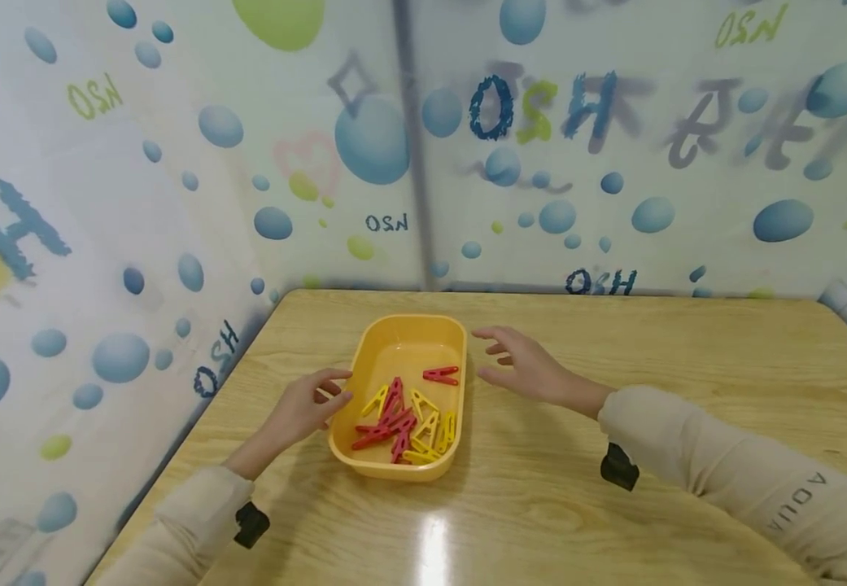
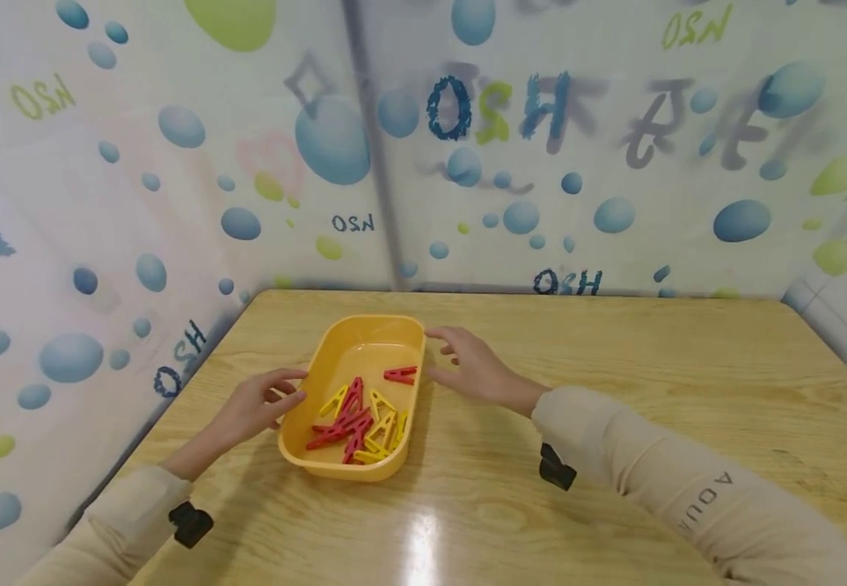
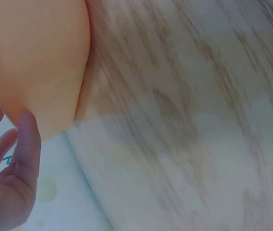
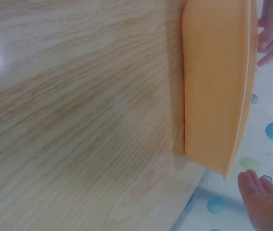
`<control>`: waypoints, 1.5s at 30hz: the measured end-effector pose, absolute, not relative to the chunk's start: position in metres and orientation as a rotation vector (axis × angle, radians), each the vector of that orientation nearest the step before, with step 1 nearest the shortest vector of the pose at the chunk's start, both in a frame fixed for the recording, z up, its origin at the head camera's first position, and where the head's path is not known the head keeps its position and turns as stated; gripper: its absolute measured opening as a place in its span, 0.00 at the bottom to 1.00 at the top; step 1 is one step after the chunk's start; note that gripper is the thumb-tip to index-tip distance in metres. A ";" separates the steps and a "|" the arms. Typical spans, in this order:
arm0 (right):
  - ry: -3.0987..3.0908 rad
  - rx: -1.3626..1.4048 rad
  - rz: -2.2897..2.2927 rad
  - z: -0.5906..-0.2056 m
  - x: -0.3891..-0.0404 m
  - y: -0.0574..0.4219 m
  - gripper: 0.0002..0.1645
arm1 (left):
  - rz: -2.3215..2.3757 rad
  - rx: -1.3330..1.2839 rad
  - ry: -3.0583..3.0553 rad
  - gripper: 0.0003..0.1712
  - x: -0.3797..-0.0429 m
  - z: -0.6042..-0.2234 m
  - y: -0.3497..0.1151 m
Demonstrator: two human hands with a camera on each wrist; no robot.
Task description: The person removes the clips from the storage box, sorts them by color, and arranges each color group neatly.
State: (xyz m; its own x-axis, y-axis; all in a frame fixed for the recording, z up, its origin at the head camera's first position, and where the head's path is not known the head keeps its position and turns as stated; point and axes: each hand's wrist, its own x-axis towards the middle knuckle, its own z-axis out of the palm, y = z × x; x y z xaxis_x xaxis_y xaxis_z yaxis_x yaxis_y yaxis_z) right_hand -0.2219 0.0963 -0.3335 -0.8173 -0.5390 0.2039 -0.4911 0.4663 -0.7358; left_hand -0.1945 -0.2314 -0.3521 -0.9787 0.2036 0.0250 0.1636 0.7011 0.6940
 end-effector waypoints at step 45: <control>2.644 -0.937 -0.737 -0.354 -0.289 -0.009 0.16 | 1.322 0.216 2.747 0.24 -0.193 -0.360 -0.230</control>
